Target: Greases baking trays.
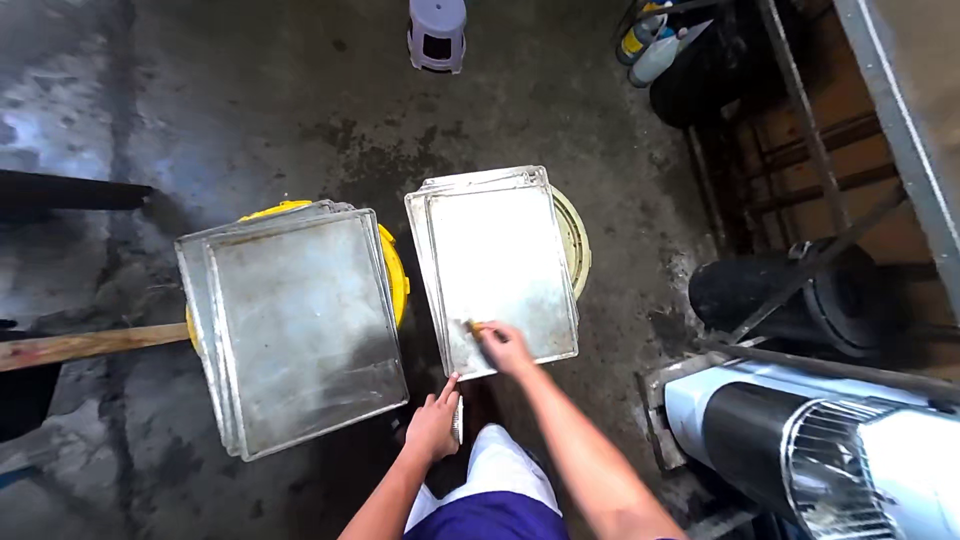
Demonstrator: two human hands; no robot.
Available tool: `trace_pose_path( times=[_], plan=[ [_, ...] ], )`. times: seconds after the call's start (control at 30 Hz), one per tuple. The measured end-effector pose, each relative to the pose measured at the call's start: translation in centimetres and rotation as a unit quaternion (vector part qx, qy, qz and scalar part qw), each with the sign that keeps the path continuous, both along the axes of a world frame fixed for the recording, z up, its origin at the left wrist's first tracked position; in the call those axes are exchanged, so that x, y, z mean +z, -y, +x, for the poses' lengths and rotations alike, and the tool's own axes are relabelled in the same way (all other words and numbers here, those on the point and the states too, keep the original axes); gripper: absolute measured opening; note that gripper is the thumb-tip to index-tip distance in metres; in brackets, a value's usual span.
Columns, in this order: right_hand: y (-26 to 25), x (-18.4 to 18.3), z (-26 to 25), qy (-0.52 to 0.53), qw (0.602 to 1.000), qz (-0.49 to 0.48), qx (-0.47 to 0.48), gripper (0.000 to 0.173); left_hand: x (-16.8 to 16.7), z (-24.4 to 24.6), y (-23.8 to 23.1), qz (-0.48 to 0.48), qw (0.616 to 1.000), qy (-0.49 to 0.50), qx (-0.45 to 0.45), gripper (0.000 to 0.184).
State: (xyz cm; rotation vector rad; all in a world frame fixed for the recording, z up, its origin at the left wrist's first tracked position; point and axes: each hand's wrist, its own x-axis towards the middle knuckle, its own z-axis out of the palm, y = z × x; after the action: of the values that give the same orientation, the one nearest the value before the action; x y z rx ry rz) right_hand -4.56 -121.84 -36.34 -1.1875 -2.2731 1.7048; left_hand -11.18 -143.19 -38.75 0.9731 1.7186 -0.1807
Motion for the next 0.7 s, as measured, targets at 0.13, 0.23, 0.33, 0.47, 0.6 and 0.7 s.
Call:
trace_pose_path(
  times=[0.13,0.23,0.33,0.47,0.6,0.7],
  plan=[
    [-10.8,2.1,1.1,0.205,0.961,0.175,-0.068,0.031,0.0,0.0,-0.3,-0.002,1.0,0.021,0.021,0.09],
    [-3.6,2.2,-7.1,0.29,0.946,0.118,0.08,0.03,0.2,-0.1,-0.5,-0.01,0.999,0.026,0.036,0.089],
    [-4.4,0.1,-8.2,0.034,0.997,0.024,0.071,0.027,0.4,-0.3,-0.7,-0.022,0.999,0.031,0.035,0.087],
    [-18.6,2.4,-6.1,0.139,0.977,0.155,-0.05,0.029,0.0,-0.3,-0.9,-0.029,0.997,0.04,0.055,0.089],
    [-9.9,3.1,-16.0,0.285,0.938,0.127,0.153,0.03,0.3,-0.6,-1.1,-0.036,0.997,0.036,0.062,0.086],
    [-11.1,1.5,-18.4,0.059,0.981,0.024,0.181,0.031,0.1,-0.7,-1.3,-0.036,0.996,0.03,0.07,0.087]
  ],
)
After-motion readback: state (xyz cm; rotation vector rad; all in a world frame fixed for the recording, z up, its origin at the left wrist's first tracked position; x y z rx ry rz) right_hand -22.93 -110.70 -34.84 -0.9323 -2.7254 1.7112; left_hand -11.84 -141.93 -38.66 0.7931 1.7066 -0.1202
